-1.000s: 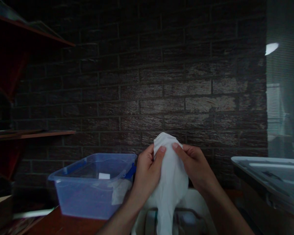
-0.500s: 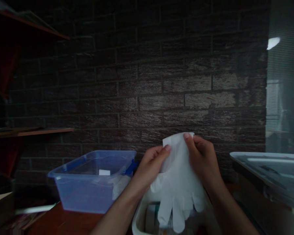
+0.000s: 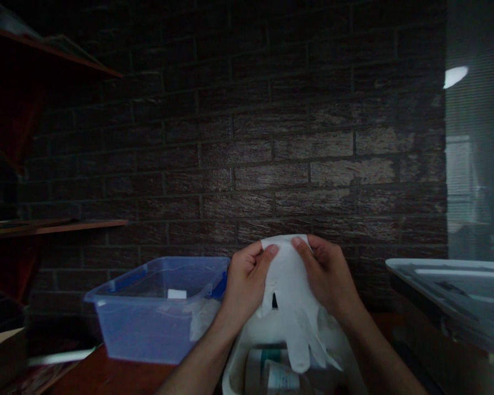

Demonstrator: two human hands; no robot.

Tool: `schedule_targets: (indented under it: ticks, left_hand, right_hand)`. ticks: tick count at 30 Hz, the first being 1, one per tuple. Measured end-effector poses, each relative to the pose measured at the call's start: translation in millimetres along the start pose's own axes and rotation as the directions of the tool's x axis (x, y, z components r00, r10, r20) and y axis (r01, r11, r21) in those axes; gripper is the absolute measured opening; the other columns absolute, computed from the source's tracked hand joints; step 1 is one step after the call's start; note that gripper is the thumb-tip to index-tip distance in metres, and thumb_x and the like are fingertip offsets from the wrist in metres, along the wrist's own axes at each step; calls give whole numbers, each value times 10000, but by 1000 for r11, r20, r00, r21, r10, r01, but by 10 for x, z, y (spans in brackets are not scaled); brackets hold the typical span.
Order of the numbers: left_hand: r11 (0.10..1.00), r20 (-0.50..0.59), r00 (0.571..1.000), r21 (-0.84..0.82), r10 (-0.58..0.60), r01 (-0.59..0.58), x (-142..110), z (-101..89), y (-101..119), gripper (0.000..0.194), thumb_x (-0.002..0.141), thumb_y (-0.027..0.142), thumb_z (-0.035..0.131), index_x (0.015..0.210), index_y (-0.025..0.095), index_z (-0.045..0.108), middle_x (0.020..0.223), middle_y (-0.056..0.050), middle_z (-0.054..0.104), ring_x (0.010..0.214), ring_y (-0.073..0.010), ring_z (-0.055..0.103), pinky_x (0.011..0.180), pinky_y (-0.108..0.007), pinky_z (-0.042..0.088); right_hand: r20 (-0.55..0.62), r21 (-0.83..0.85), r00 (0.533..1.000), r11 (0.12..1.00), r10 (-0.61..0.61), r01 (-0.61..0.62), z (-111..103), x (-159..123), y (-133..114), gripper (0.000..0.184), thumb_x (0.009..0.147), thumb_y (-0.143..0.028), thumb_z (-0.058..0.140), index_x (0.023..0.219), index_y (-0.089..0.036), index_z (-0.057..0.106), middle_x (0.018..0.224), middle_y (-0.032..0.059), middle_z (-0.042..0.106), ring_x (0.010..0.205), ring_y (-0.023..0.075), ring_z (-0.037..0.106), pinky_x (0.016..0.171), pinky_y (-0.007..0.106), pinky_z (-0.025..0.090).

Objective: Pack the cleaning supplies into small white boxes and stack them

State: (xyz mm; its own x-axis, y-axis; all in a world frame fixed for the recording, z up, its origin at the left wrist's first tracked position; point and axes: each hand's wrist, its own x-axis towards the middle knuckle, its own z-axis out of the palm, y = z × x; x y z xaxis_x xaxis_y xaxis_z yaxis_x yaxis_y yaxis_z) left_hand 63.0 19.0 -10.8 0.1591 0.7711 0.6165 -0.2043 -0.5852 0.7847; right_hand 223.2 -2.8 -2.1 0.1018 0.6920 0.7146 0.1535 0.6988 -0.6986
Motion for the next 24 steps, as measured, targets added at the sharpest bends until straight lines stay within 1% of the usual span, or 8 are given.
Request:
schedule_targets:
  ticks: [2,4,6,8,12,15,18,24]
  left_hand:
    - [995,50,997,-78,-57,61,1,-3,15,376,906,448,710,1137,154,746,804,-36,741,634,-134,625,586,-220,475]
    - [967,199,963,-143,-183,213,-8,-19,42,357,898,430,725,1095,135,763,842,-63,761,657,-132,650,628,-221,502]
    - [908,375,874,-157,-309,388,-22,-44,67,322,881,386,752,1036,105,779,850,-87,767,677,-133,673,688,-229,533]
    - [851,464,805,-179,-370,494,-36,-64,81,273,843,324,790,991,95,784,841,-94,766,704,-138,692,732,-235,554]
    - [815,390,835,-279,-388,508,-54,-62,88,220,798,251,813,981,139,763,834,-58,752,692,-134,692,666,-227,567]
    - [870,338,877,-240,-341,430,-52,-51,90,172,878,309,745,983,175,713,703,6,674,539,-101,610,524,-202,506]
    - [941,351,903,-138,-246,310,-24,-66,76,201,918,357,717,877,171,656,596,49,570,473,-65,516,493,-174,427]
    - [970,417,881,5,-225,245,71,-166,5,231,861,329,780,946,117,747,872,-66,731,678,-100,631,669,-212,518]
  right_hand:
    - [-24,-31,999,999,-31,31,-29,5,-20,419,928,-565,614,744,-191,662,652,16,624,591,165,521,495,254,379]
    - [-42,-30,998,999,-40,39,-58,14,-23,407,946,-547,602,753,-191,648,654,4,599,586,150,489,497,249,359]
    - [-62,-10,997,999,-42,42,-80,23,-13,402,961,-538,589,758,-193,627,652,-9,570,587,140,466,502,246,342]
    - [-85,4,995,998,-59,59,-86,30,-6,402,971,-529,582,745,-196,597,647,-22,532,591,132,447,510,245,332]
    - [-160,-33,980,993,-116,112,-73,32,-31,400,977,-511,575,731,-195,569,658,-31,472,602,127,402,525,249,317]
    - [-226,-29,968,994,-105,101,-80,28,-61,394,979,-514,561,749,-195,576,662,-26,474,609,134,404,522,247,316]
    - [-263,52,964,997,-37,53,-102,23,-85,378,980,-517,558,780,-197,576,668,-25,493,599,130,403,513,242,317]
    - [-355,99,935,994,-1,39,-126,23,-128,392,963,-526,592,750,-198,564,638,-39,440,580,121,375,499,235,292]
